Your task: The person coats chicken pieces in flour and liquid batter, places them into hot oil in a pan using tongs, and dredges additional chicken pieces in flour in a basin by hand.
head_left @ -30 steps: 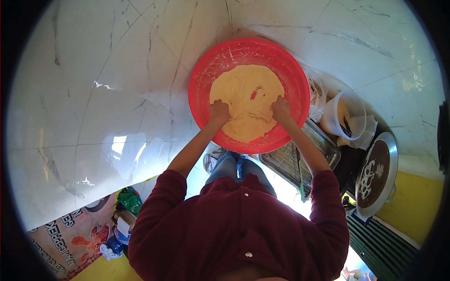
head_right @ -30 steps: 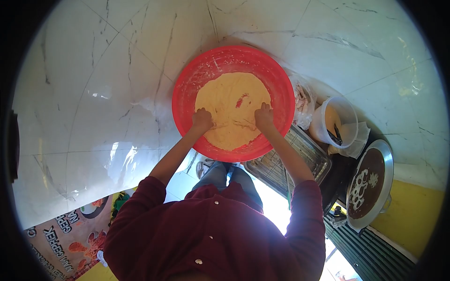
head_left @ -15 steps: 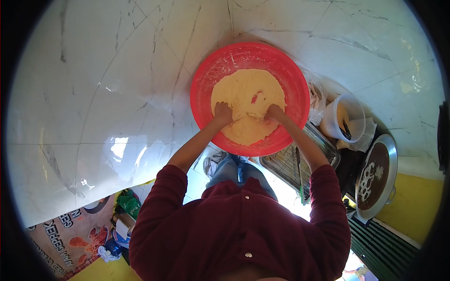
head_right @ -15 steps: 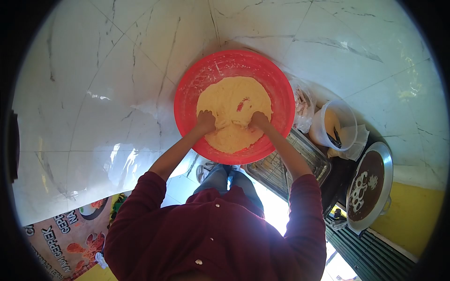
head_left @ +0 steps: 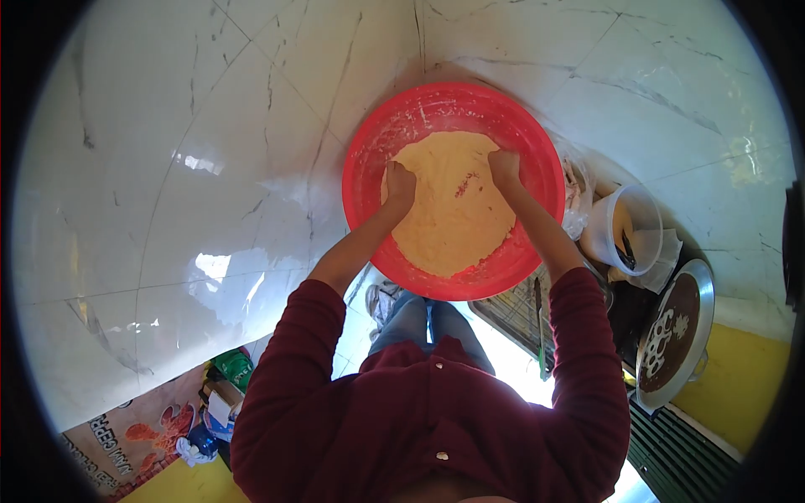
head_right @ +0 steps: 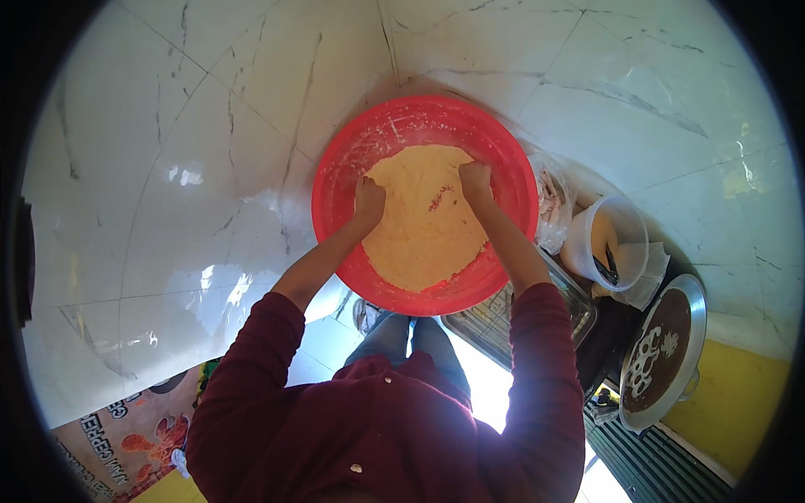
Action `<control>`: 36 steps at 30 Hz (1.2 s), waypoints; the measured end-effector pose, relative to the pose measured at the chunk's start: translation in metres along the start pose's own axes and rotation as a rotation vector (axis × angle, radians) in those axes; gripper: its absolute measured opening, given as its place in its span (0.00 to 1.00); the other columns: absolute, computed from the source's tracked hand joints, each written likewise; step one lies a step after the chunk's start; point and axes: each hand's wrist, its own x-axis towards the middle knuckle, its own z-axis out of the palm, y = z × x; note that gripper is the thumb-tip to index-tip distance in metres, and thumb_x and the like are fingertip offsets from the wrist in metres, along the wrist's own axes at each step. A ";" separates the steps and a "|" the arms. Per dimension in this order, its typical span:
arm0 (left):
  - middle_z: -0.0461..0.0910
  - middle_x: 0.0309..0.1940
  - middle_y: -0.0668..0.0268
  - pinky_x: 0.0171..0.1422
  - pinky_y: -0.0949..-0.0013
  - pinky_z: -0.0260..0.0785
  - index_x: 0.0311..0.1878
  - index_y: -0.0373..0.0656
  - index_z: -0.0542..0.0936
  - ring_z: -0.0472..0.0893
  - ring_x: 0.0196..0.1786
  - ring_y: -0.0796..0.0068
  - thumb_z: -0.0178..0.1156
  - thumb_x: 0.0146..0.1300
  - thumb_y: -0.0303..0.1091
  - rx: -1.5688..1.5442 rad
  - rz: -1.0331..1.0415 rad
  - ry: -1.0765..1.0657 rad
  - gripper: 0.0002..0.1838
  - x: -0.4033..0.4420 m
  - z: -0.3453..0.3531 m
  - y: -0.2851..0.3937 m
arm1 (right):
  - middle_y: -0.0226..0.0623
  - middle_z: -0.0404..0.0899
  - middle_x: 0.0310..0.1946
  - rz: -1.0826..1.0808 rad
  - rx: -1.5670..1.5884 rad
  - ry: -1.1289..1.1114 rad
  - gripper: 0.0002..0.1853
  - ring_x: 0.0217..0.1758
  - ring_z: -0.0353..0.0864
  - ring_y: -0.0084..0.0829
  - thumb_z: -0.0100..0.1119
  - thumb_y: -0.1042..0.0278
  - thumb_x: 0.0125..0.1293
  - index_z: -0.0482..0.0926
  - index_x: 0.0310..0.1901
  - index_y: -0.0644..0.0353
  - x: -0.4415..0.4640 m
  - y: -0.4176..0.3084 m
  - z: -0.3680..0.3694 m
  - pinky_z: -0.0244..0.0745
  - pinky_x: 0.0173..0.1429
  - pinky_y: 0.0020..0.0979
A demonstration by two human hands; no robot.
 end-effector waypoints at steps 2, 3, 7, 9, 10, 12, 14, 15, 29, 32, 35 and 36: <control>0.79 0.34 0.66 0.49 0.67 0.57 0.32 0.50 0.82 0.75 0.44 0.72 0.56 0.51 0.35 -0.070 0.046 -0.109 0.07 -0.020 0.003 0.008 | 0.36 0.80 0.31 -0.024 0.162 -0.181 0.07 0.38 0.81 0.34 0.62 0.72 0.44 0.80 0.29 0.55 -0.022 0.002 0.011 0.75 0.37 0.32; 0.80 0.32 0.68 0.48 0.67 0.56 0.32 0.51 0.82 0.76 0.42 0.72 0.55 0.51 0.34 -0.134 0.078 -0.204 0.07 -0.030 0.001 0.010 | 0.36 0.80 0.31 -0.025 0.160 -0.190 0.07 0.38 0.81 0.34 0.62 0.72 0.44 0.80 0.29 0.55 -0.032 -0.001 0.016 0.75 0.37 0.32; 0.81 0.30 0.67 0.46 0.67 0.55 0.32 0.50 0.82 0.77 0.38 0.73 0.55 0.50 0.34 -0.194 0.117 -0.271 0.08 -0.065 -0.003 0.038 | 0.38 0.81 0.30 -0.035 0.263 -0.342 0.12 0.37 0.81 0.34 0.66 0.67 0.39 0.80 0.30 0.57 -0.087 -0.023 0.007 0.76 0.36 0.33; 0.81 0.31 0.66 0.47 0.66 0.57 0.32 0.50 0.82 0.78 0.40 0.74 0.56 0.49 0.35 -0.266 0.133 -0.320 0.08 -0.071 -0.009 0.054 | 0.40 0.80 0.30 -0.099 0.398 -0.452 0.14 0.36 0.81 0.36 0.66 0.66 0.38 0.79 0.30 0.59 -0.109 -0.041 0.000 0.76 0.36 0.35; 0.81 0.31 0.66 0.47 0.66 0.57 0.32 0.50 0.82 0.78 0.40 0.74 0.56 0.49 0.35 -0.265 0.131 -0.317 0.08 -0.073 -0.015 0.058 | 0.41 0.80 0.30 -0.111 0.424 -0.569 0.12 0.36 0.81 0.35 0.64 0.67 0.40 0.79 0.30 0.60 -0.117 -0.053 -0.016 0.76 0.35 0.34; 0.81 0.32 0.64 0.48 0.62 0.58 0.33 0.46 0.82 0.78 0.42 0.72 0.58 0.49 0.40 -0.453 0.159 -0.415 0.11 -0.076 -0.027 0.061 | 0.42 0.80 0.29 -0.124 0.448 -0.683 0.10 0.36 0.82 0.35 0.62 0.69 0.42 0.80 0.29 0.61 -0.119 -0.061 -0.023 0.76 0.33 0.34; 0.81 0.34 0.62 0.49 0.61 0.59 0.35 0.45 0.82 0.78 0.42 0.70 0.58 0.49 0.43 -0.611 0.153 -0.490 0.14 -0.076 -0.036 0.054 | 0.44 0.80 0.25 -0.239 0.644 -0.766 0.10 0.29 0.81 0.36 0.61 0.68 0.42 0.79 0.28 0.63 -0.114 -0.065 0.003 0.74 0.29 0.35; 0.81 0.35 0.61 0.50 0.59 0.60 0.36 0.44 0.81 0.78 0.43 0.68 0.58 0.50 0.45 -0.769 0.148 -0.568 0.16 -0.074 -0.038 0.050 | 0.44 0.80 0.25 -0.239 0.645 -0.763 0.10 0.29 0.81 0.36 0.61 0.68 0.42 0.79 0.28 0.63 -0.111 -0.059 0.009 0.74 0.29 0.35; 0.77 0.41 0.64 0.51 0.64 0.55 0.39 0.49 0.81 0.73 0.48 0.67 0.58 0.50 0.44 -0.347 -0.114 -0.253 0.15 -0.072 -0.031 0.017 | 0.40 0.75 0.34 0.011 0.191 -0.129 0.17 0.41 0.75 0.38 0.65 0.64 0.41 0.78 0.36 0.56 -0.120 -0.031 -0.007 0.71 0.43 0.35; 0.77 0.41 0.67 0.51 0.67 0.53 0.39 0.51 0.81 0.72 0.49 0.70 0.60 0.47 0.44 -0.213 -0.117 -0.298 0.15 -0.064 -0.013 0.025 | 0.39 0.73 0.38 -0.040 0.210 -0.255 0.17 0.46 0.72 0.39 0.66 0.62 0.40 0.78 0.34 0.56 -0.129 -0.047 -0.017 0.69 0.48 0.36; 0.77 0.40 0.65 0.52 0.67 0.55 0.40 0.51 0.81 0.72 0.48 0.71 0.66 0.40 0.52 -0.175 -0.045 -0.291 0.23 -0.050 0.021 0.042 | 0.40 0.75 0.36 -0.183 0.114 -0.145 0.16 0.42 0.75 0.38 0.66 0.61 0.39 0.79 0.32 0.57 -0.130 -0.057 0.012 0.71 0.44 0.36; 0.77 0.40 0.65 0.52 0.66 0.56 0.40 0.51 0.81 0.73 0.48 0.71 0.66 0.39 0.53 -0.138 -0.009 -0.246 0.25 -0.047 0.029 0.047 | 0.40 0.75 0.36 -0.184 0.115 -0.144 0.16 0.42 0.75 0.38 0.66 0.61 0.39 0.79 0.32 0.57 -0.128 -0.056 0.007 0.71 0.44 0.36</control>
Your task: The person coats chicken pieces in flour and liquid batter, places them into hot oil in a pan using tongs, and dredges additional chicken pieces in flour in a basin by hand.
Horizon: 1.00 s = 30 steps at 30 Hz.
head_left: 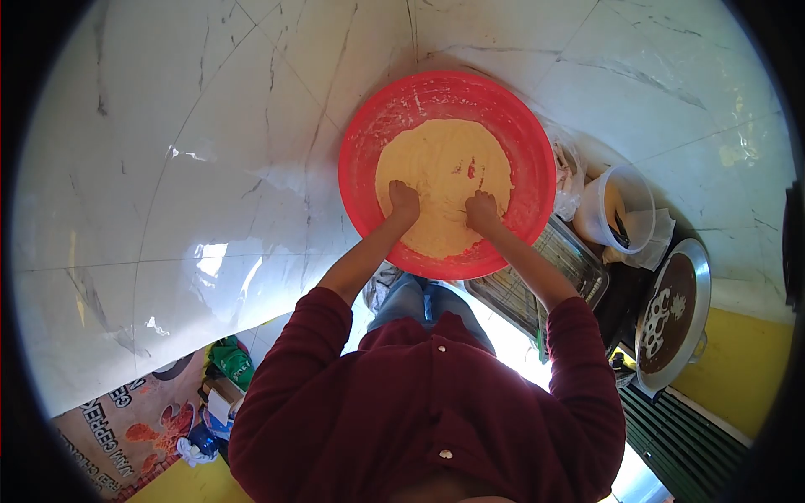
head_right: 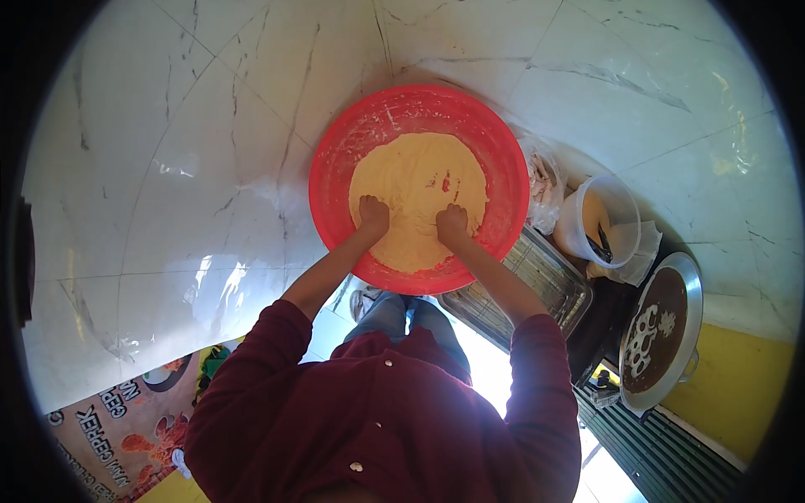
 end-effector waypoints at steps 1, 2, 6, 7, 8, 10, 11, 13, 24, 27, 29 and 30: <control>0.77 0.40 0.65 0.52 0.66 0.56 0.40 0.51 0.81 0.73 0.48 0.71 0.66 0.39 0.53 0.000 -0.002 0.000 0.25 -0.009 -0.013 -0.001 | 0.41 0.77 0.34 0.027 0.165 -0.151 0.16 0.40 0.77 0.38 0.65 0.60 0.39 0.80 0.31 0.58 0.001 0.002 -0.012 0.71 0.42 0.36; 0.78 0.41 0.65 0.52 0.66 0.57 0.40 0.50 0.81 0.74 0.48 0.71 0.66 0.39 0.54 -0.136 0.043 -0.086 0.25 -0.019 -0.027 -0.002 | 0.42 0.78 0.33 0.055 0.328 -0.301 0.16 0.37 0.78 0.38 0.65 0.60 0.39 0.80 0.30 0.59 0.003 0.005 -0.022 0.72 0.40 0.36; 0.78 0.41 0.66 0.52 0.65 0.57 0.38 0.49 0.81 0.74 0.49 0.70 0.62 0.41 0.54 -0.492 0.052 -0.297 0.23 -0.036 -0.076 -0.022 | 0.43 0.79 0.31 0.040 0.631 -0.449 0.16 0.34 0.80 0.38 0.64 0.61 0.39 0.80 0.30 0.61 0.033 0.043 0.008 0.73 0.37 0.36; 0.78 0.41 0.66 0.52 0.65 0.57 0.38 0.49 0.81 0.74 0.49 0.70 0.62 0.41 0.54 -0.490 0.055 -0.298 0.23 -0.039 -0.085 -0.030 | 0.43 0.79 0.32 0.088 0.590 -0.465 0.16 0.36 0.79 0.38 0.64 0.60 0.40 0.80 0.31 0.61 0.037 0.054 0.003 0.73 0.37 0.36; 0.78 0.41 0.66 0.52 0.65 0.57 0.38 0.49 0.81 0.73 0.49 0.70 0.61 0.44 0.51 -0.515 0.011 -0.243 0.20 -0.043 -0.094 -0.039 | 0.43 0.79 0.34 0.136 0.549 -0.481 0.16 0.37 0.79 0.38 0.64 0.59 0.41 0.80 0.31 0.61 0.039 0.061 0.000 0.73 0.37 0.35; 0.78 0.41 0.65 0.52 0.65 0.56 0.37 0.48 0.81 0.73 0.49 0.69 0.61 0.46 0.48 -0.540 -0.032 -0.186 0.18 -0.044 -0.090 -0.046 | 0.43 0.78 0.35 0.269 0.466 -0.256 0.16 0.38 0.79 0.38 0.63 0.59 0.42 0.80 0.32 0.60 0.017 0.060 -0.034 0.72 0.38 0.36; 0.78 0.39 0.64 0.52 0.65 0.57 0.37 0.48 0.81 0.73 0.48 0.68 0.62 0.44 0.47 -0.405 -0.061 -0.017 0.18 -0.041 -0.075 -0.044 | 0.43 0.78 0.37 0.395 0.379 -0.030 0.16 0.39 0.78 0.38 0.63 0.58 0.43 0.80 0.32 0.60 0.008 0.058 -0.045 0.72 0.39 0.37; 0.78 0.37 0.64 0.52 0.64 0.57 0.36 0.47 0.82 0.73 0.47 0.67 0.64 0.43 0.47 -0.267 -0.091 0.151 0.18 -0.034 -0.042 -0.031 | 0.41 0.76 0.39 0.363 0.150 0.030 0.17 0.42 0.77 0.37 0.64 0.59 0.42 0.81 0.34 0.58 0.013 0.047 -0.008 0.71 0.41 0.36; 0.78 0.42 0.57 0.51 0.60 0.62 0.40 0.42 0.80 0.76 0.48 0.62 0.57 0.49 0.56 -0.603 0.184 -0.340 0.26 -0.047 -0.065 0.014 | 0.43 0.79 0.35 0.196 0.528 -0.443 0.16 0.40 0.79 0.39 0.59 0.59 0.47 0.80 0.36 0.58 0.018 0.002 0.019 0.71 0.41 0.38; 0.78 0.42 0.55 0.50 0.57 0.64 0.41 0.40 0.80 0.76 0.47 0.60 0.55 0.50 0.60 -1.030 0.377 -0.415 0.30 -0.024 -0.032 -0.006 | 0.42 0.80 0.34 -0.609 0.242 -0.390 0.16 0.37 0.79 0.37 0.59 0.64 0.46 0.80 0.37 0.61 0.035 0.033 0.038 0.73 0.36 0.34; 0.78 0.43 0.54 0.52 0.57 0.63 0.40 0.40 0.80 0.75 0.49 0.60 0.54 0.51 0.61 -0.953 0.342 -0.454 0.30 -0.025 -0.025 -0.024 | 0.42 0.80 0.30 -0.152 0.736 -0.558 0.13 0.36 0.79 0.37 0.58 0.65 0.47 0.80 0.34 0.61 0.012 0.041 -0.030 0.73 0.36 0.36; 0.77 0.44 0.53 0.54 0.57 0.62 0.39 0.39 0.81 0.74 0.50 0.61 0.54 0.51 0.62 -0.875 0.307 -0.487 0.31 -0.028 -0.027 -0.031 | 0.42 0.80 0.30 -0.155 0.736 -0.560 0.13 0.36 0.79 0.37 0.58 0.65 0.47 0.80 0.34 0.61 0.011 0.043 -0.025 0.73 0.36 0.36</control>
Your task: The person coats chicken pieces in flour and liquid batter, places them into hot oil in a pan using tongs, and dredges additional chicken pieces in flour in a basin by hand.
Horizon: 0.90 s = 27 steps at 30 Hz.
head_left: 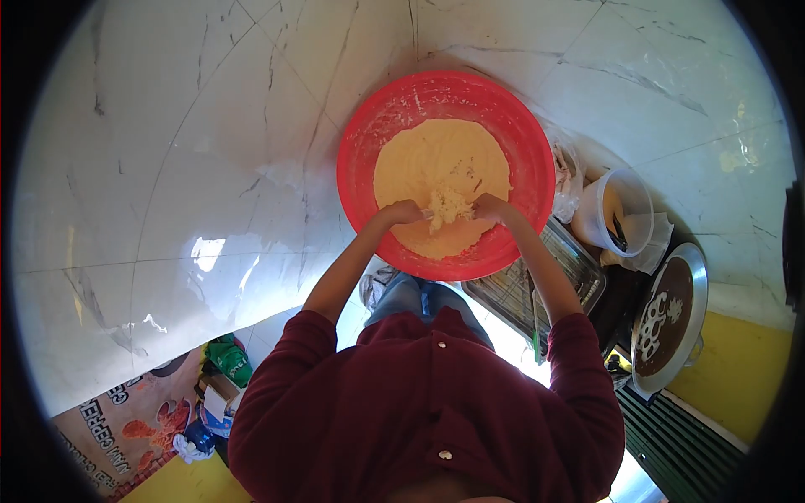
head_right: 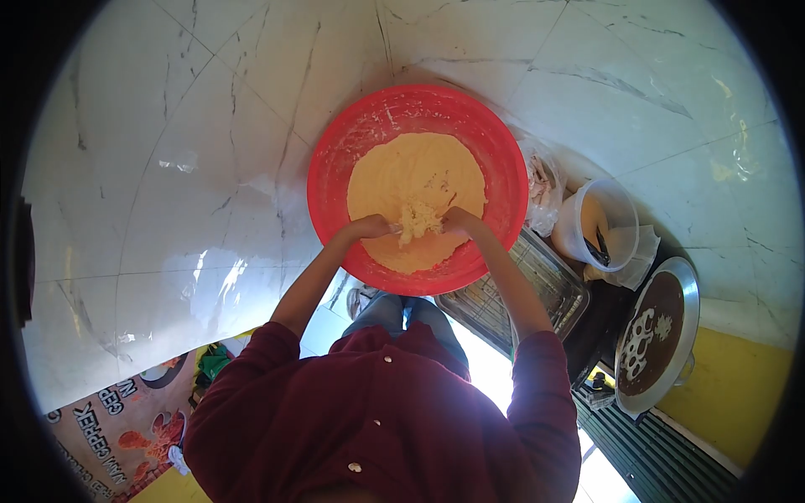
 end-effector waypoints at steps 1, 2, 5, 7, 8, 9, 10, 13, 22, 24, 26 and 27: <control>0.77 0.44 0.53 0.54 0.57 0.62 0.39 0.39 0.81 0.74 0.50 0.61 0.54 0.51 0.62 -0.002 -0.001 0.001 0.31 -0.007 -0.001 0.000 | 0.45 0.79 0.30 0.107 -0.003 0.076 0.13 0.38 0.78 0.39 0.58 0.62 0.48 0.80 0.32 0.62 0.000 0.005 0.001 0.72 0.40 0.36; 0.76 0.45 0.55 0.54 0.56 0.60 0.39 0.40 0.81 0.72 0.52 0.60 0.54 0.51 0.62 0.156 -0.111 0.146 0.31 -0.015 0.000 0.001 | 0.47 0.78 0.30 0.215 -0.005 0.152 0.14 0.40 0.77 0.42 0.59 0.59 0.49 0.79 0.30 0.62 0.000 0.009 0.003 0.71 0.44 0.37; 0.75 0.45 0.58 0.55 0.57 0.56 0.39 0.42 0.81 0.69 0.53 0.60 0.56 0.48 0.61 0.320 -0.226 0.395 0.29 -0.030 -0.003 0.014 | 0.44 0.77 0.36 0.279 -0.168 0.435 0.15 0.46 0.75 0.41 0.60 0.57 0.48 0.79 0.32 0.60 -0.014 -0.010 0.005 0.68 0.48 0.40; 0.75 0.45 0.59 0.55 0.59 0.54 0.39 0.43 0.81 0.69 0.52 0.62 0.58 0.47 0.59 0.323 -0.233 0.501 0.28 -0.030 0.001 0.022 | 0.44 0.77 0.38 0.223 -0.362 0.571 0.16 0.47 0.74 0.41 0.62 0.57 0.47 0.79 0.35 0.59 -0.016 -0.020 0.022 0.67 0.48 0.42; 0.75 0.42 0.60 0.54 0.60 0.54 0.39 0.44 0.81 0.70 0.50 0.63 0.59 0.46 0.59 0.439 -0.235 0.552 0.27 -0.029 0.008 0.028 | 0.45 0.77 0.40 0.168 -0.555 0.703 0.18 0.49 0.73 0.41 0.63 0.57 0.46 0.78 0.38 0.58 -0.013 -0.024 0.029 0.67 0.49 0.45; 0.76 0.40 0.61 0.54 0.62 0.54 0.38 0.45 0.81 0.70 0.49 0.65 0.60 0.45 0.58 0.556 -0.235 0.602 0.26 -0.028 0.014 0.034 | 0.45 0.77 0.40 0.168 -0.555 0.703 0.18 0.49 0.73 0.41 0.63 0.57 0.46 0.78 0.38 0.58 -0.007 -0.029 0.031 0.67 0.49 0.45; 0.76 0.40 0.61 0.54 0.62 0.54 0.38 0.45 0.81 0.70 0.49 0.65 0.60 0.45 0.58 0.555 -0.236 0.602 0.26 -0.028 0.018 0.043 | 0.44 0.74 0.45 0.261 -0.412 0.551 0.21 0.52 0.70 0.42 0.63 0.55 0.46 0.77 0.41 0.57 0.000 -0.037 0.033 0.65 0.50 0.46; 0.76 0.39 0.65 0.54 0.66 0.52 0.38 0.48 0.81 0.70 0.48 0.69 0.63 0.43 0.57 0.603 -0.254 0.513 0.25 -0.020 0.028 0.062 | 0.44 0.72 0.49 0.383 -0.243 0.337 0.25 0.56 0.67 0.43 0.64 0.51 0.46 0.76 0.44 0.56 0.011 -0.060 0.038 0.63 0.52 0.47; 0.79 0.39 0.65 0.51 0.67 0.54 0.37 0.51 0.82 0.75 0.45 0.70 0.67 0.34 0.57 0.452 -0.335 0.275 0.26 0.000 0.014 0.037 | 0.45 0.76 0.45 0.535 0.016 0.250 0.31 0.53 0.70 0.44 0.66 0.46 0.40 0.77 0.44 0.60 0.029 -0.035 0.034 0.65 0.53 0.45; 0.80 0.39 0.64 0.52 0.64 0.56 0.37 0.51 0.82 0.76 0.47 0.68 0.66 0.34 0.56 0.136 -0.266 0.253 0.26 0.000 -0.004 0.015 | 0.45 0.76 0.44 0.515 0.049 0.221 0.31 0.53 0.70 0.45 0.66 0.46 0.40 0.78 0.42 0.62 0.031 -0.007 0.017 0.66 0.53 0.43; 0.80 0.39 0.64 0.52 0.62 0.57 0.38 0.50 0.82 0.76 0.47 0.68 0.66 0.34 0.56 0.108 -0.289 0.255 0.27 -0.020 -0.033 0.013 | 0.46 0.77 0.43 0.469 0.194 0.130 0.29 0.51 0.71 0.45 0.65 0.47 0.41 0.78 0.39 0.66 0.018 0.007 -0.005 0.68 0.51 0.41; 0.80 0.38 0.64 0.52 0.61 0.57 0.38 0.49 0.81 0.76 0.47 0.68 0.65 0.35 0.56 0.080 -0.310 0.259 0.27 -0.031 -0.044 0.018 | 0.46 0.77 0.43 0.470 0.195 0.129 0.29 0.51 0.71 0.45 0.65 0.47 0.41 0.78 0.39 0.66 0.008 0.001 -0.010 0.68 0.51 0.41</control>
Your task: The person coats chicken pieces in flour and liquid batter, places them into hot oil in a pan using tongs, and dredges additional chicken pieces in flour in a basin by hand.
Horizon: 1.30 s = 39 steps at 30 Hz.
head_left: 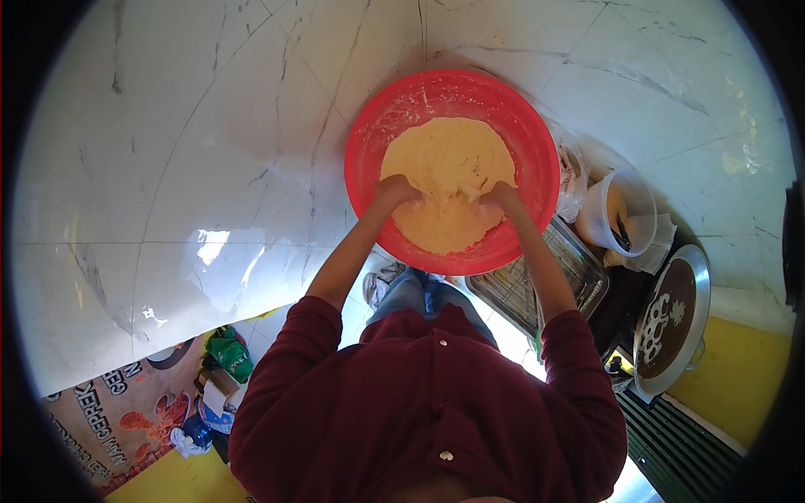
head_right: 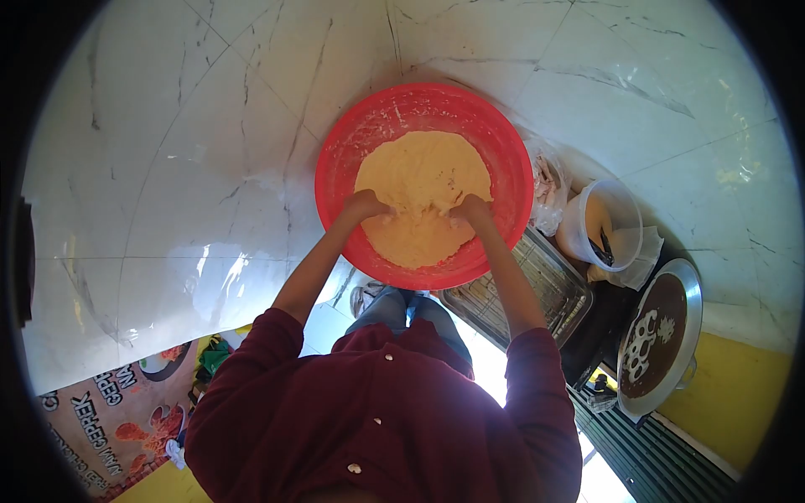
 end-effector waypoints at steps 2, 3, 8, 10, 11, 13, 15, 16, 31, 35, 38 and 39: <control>0.80 0.39 0.64 0.52 0.61 0.57 0.38 0.49 0.81 0.76 0.47 0.68 0.65 0.36 0.54 0.144 -0.005 0.143 0.26 -0.015 -0.003 0.003 | 0.47 0.77 0.42 -0.003 -0.232 0.421 0.27 0.50 0.72 0.45 0.65 0.50 0.40 0.79 0.36 0.66 -0.027 -0.002 -0.005 0.68 0.50 0.41; 0.80 0.39 0.64 0.52 0.61 0.57 0.38 0.48 0.81 0.76 0.47 0.68 0.65 0.38 0.53 0.288 -0.008 0.286 0.24 -0.021 0.000 0.004 | 0.47 0.77 0.42 -0.002 -0.232 0.421 0.27 0.50 0.72 0.45 0.65 0.50 0.40 0.79 0.36 0.66 -0.022 0.002 0.007 0.68 0.50 0.41; 0.80 0.39 0.65 0.52 0.63 0.57 0.38 0.48 0.81 0.75 0.48 0.67 0.62 0.42 0.49 0.644 0.135 0.316 0.21 0.004 0.079 0.004 | 0.45 0.78 0.39 -0.103 -0.702 0.495 0.21 0.48 0.73 0.46 0.65 0.54 0.39 0.80 0.33 0.61 -0.003 0.001 0.072 0.68 0.45 0.40; 0.79 0.39 0.65 0.52 0.64 0.57 0.39 0.48 0.81 0.75 0.48 0.66 0.61 0.43 0.47 0.634 0.167 0.237 0.19 -0.001 0.083 0.022 | 0.44 0.77 0.40 -0.080 -0.505 0.197 0.23 0.52 0.68 0.45 0.66 0.54 0.39 0.80 0.39 0.58 -0.020 -0.022 0.065 0.63 0.53 0.43; 0.79 0.39 0.64 0.52 0.64 0.58 0.39 0.48 0.81 0.75 0.48 0.66 0.60 0.44 0.47 0.487 0.148 0.110 0.19 -0.005 0.078 0.032 | 0.44 0.77 0.40 -0.079 -0.505 0.194 0.23 0.52 0.68 0.45 0.66 0.54 0.39 0.80 0.39 0.58 -0.015 -0.022 0.069 0.63 0.53 0.43; 0.79 0.39 0.63 0.53 0.63 0.58 0.39 0.47 0.81 0.75 0.48 0.66 0.59 0.45 0.46 0.340 0.128 -0.009 0.18 -0.006 0.071 0.039 | 0.44 0.77 0.41 -0.147 -0.179 -0.073 0.26 0.53 0.69 0.47 0.66 0.52 0.38 0.79 0.40 0.59 0.012 -0.021 0.077 0.67 0.50 0.44; 0.78 0.41 0.59 0.54 0.59 0.58 0.39 0.45 0.81 0.75 0.47 0.63 0.58 0.46 0.46 0.122 0.082 -0.019 0.19 -0.005 0.063 0.038 | 0.45 0.76 0.44 -0.237 -0.122 -0.085 0.27 0.55 0.68 0.47 0.66 0.52 0.39 0.79 0.41 0.59 0.029 -0.017 0.075 0.68 0.50 0.43; 0.78 0.41 0.59 0.54 0.59 0.58 0.39 0.45 0.81 0.75 0.47 0.63 0.58 0.46 0.46 0.121 0.083 -0.017 0.19 -0.008 0.057 0.036 | 0.46 0.74 0.46 -0.323 -0.061 -0.101 0.27 0.56 0.67 0.48 0.66 0.51 0.40 0.78 0.42 0.60 0.032 -0.015 0.072 0.69 0.50 0.43; 0.61 0.59 0.50 0.66 0.49 0.45 0.58 0.38 0.66 0.59 0.62 0.56 0.58 0.51 0.51 0.504 0.095 0.638 0.34 0.020 0.102 0.039 | 0.40 0.64 0.52 -0.345 -0.636 0.704 0.19 0.55 0.59 0.36 0.67 0.54 0.41 0.80 0.33 0.57 -0.018 -0.039 0.070 0.56 0.56 0.42; 0.65 0.50 0.54 0.64 0.50 0.46 0.52 0.34 0.70 0.63 0.55 0.59 0.59 0.48 0.56 0.451 -0.061 0.405 0.37 0.016 0.080 0.057 | 0.39 0.67 0.47 -0.289 -0.658 0.664 0.21 0.54 0.60 0.35 0.68 0.52 0.38 0.80 0.33 0.57 -0.005 -0.045 0.068 0.56 0.55 0.41; 0.66 0.48 0.55 0.63 0.51 0.46 0.50 0.34 0.72 0.63 0.54 0.60 0.60 0.43 0.62 0.392 -0.199 0.411 0.41 0.013 0.073 0.058 | 0.39 0.68 0.47 -0.228 -0.485 0.578 0.23 0.54 0.61 0.37 0.68 0.50 0.38 0.80 0.33 0.58 -0.010 -0.041 0.056 0.56 0.56 0.42; 0.66 0.48 0.55 0.63 0.52 0.46 0.50 0.36 0.73 0.62 0.55 0.61 0.60 0.40 0.65 0.356 -0.290 0.405 0.43 0.015 0.072 0.055 | 0.39 0.69 0.46 -0.165 -0.386 0.487 0.24 0.55 0.61 0.38 0.67 0.50 0.39 0.80 0.37 0.58 -0.010 -0.040 0.050 0.57 0.55 0.41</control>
